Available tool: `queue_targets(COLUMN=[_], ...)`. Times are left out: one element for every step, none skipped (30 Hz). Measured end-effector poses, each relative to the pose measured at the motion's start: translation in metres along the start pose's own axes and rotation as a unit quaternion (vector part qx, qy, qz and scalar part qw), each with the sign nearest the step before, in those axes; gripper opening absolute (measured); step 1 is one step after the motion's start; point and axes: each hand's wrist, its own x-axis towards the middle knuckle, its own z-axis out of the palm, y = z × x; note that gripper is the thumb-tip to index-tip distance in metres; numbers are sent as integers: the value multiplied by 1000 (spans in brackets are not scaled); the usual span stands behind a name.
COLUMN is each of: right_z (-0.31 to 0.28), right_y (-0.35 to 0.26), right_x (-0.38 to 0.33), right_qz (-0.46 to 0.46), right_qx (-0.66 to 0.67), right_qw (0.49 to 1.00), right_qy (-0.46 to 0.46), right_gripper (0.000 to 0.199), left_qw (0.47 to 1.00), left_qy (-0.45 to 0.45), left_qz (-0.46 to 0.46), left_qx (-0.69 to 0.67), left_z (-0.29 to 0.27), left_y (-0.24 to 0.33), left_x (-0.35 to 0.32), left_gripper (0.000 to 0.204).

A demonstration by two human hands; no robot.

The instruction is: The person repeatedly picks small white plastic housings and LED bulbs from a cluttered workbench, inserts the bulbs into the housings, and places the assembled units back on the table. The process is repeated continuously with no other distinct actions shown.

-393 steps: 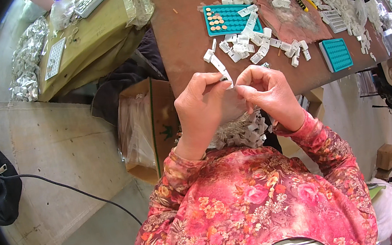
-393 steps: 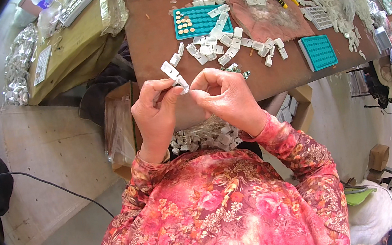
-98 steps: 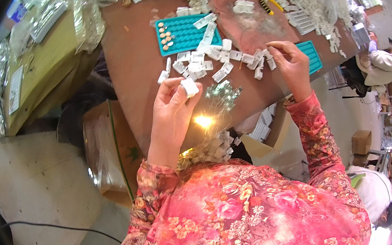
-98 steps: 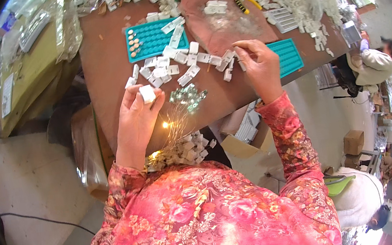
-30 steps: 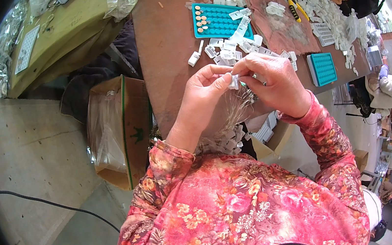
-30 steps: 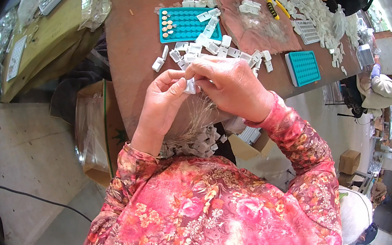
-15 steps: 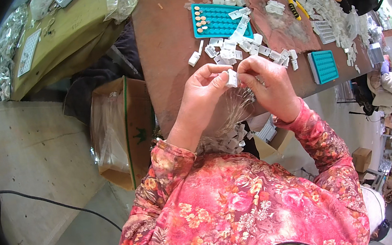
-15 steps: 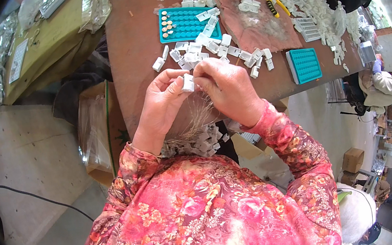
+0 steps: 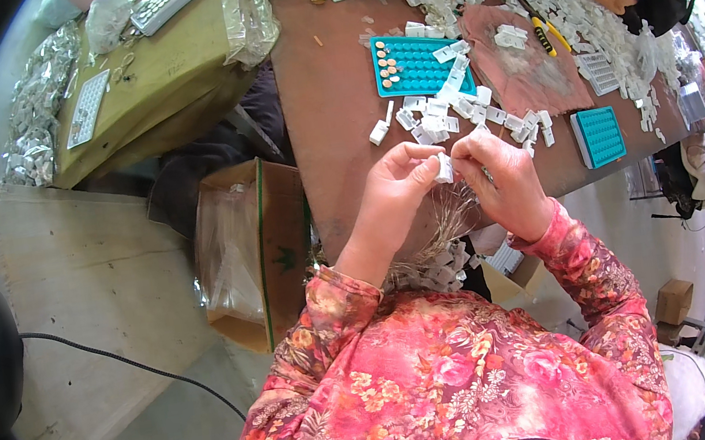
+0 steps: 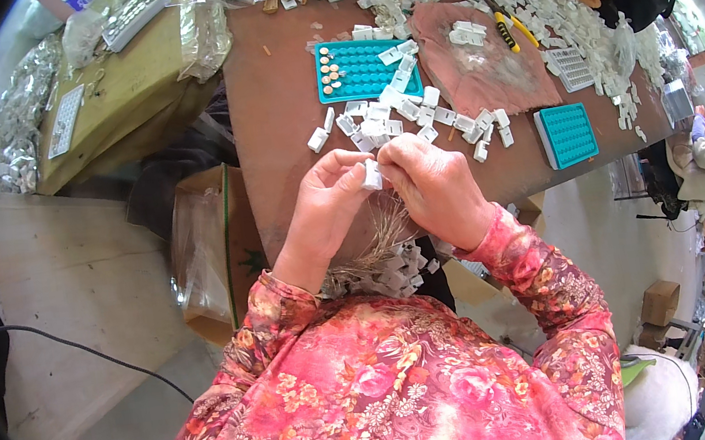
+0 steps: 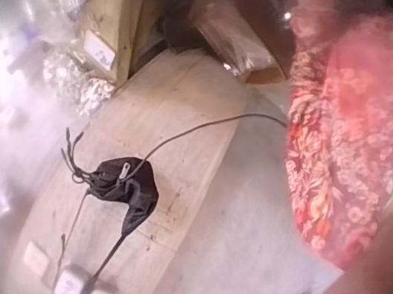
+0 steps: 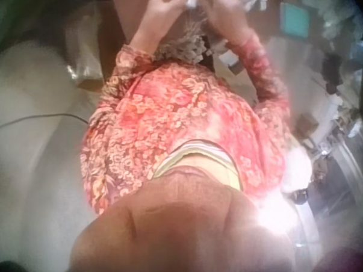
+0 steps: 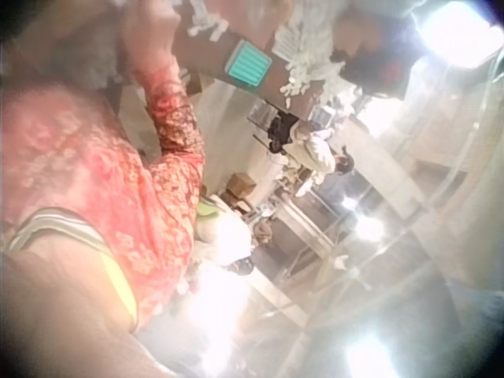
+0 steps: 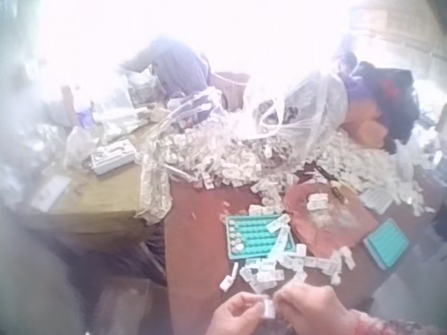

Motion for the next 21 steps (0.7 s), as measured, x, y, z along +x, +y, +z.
queue_targets(right_z=[1,1,2,4,3,3,1,-2,-6,-11,-20,-25,-28,-27,-23,-18,-6,7,17,21,24], right_y=[0,0,-1,-1,-1,-2,-3,-3,-3,-2,0,3,8,14,21,27,33,37,41,43,44], right_x=[0,0,0,1,1,2,3,6,10,13,18,25,33,43,54,61,69,77,82,86,88], right_qz=[-10,-19,-27,-39,-37,-34,-31,-13,4,21,81,38,-8,-57,-117,-121,-144,-183,-217,-244,-246], right_qx=[-9,-21,-32,-33,-37,-43,-47,-35,-20,-4,10,-17,-39,-95,-146,-194,-227,-249,-273,-285,-306], right_qw=[1000,999,999,999,998,998,998,999,998,997,990,995,998,992,981,969,956,944,929,920,910], right_qy=[-9,-14,-20,-17,-19,-20,-21,-39,-57,-73,-115,-88,-58,-56,-50,-92,-114,-115,-123,-117,-133], right_gripper=[10,10,10,11,10,9,9,7,5,4,6,8,9,11,13,17,21,21,20,20,20], left_qw=[1000,1000,1000,1000,1000,1000,1000,1000,999,1000,1000,997,993,981,974,947,920,907,901,935,961], left_qy=[0,-1,-1,-7,-6,-7,-3,-6,-3,9,-3,-5,-12,-84,-144,-217,-250,-243,-219,-169,-127], left_qz=[0,-1,-3,-7,-5,-4,-6,4,11,6,27,38,51,58,15,9,3,4,15,-10,-17], left_qx=[8,15,22,3,-5,-13,-17,-28,-33,-28,13,64,109,167,177,237,302,345,374,312,245], left_z=[-1,-2,-3,-4,-3,-2,0,2,5,8,10,10,10,4,-1,-7,-12,-15,-17,-14,-11], left_y=[-1,-1,-1,-1,-1,-1,0,0,2,5,10,18,26,39,53,66,79,90,97,97,97], left_x=[0,1,1,1,1,1,1,2,1,0,-5,-13,-24,-40,-62,-75,-91,-108,-121,-133,-140], left_gripper=[20,20,20,19,20,20,20,19,19,19,17,16,15,13,10,9,12,17,24,25,26])
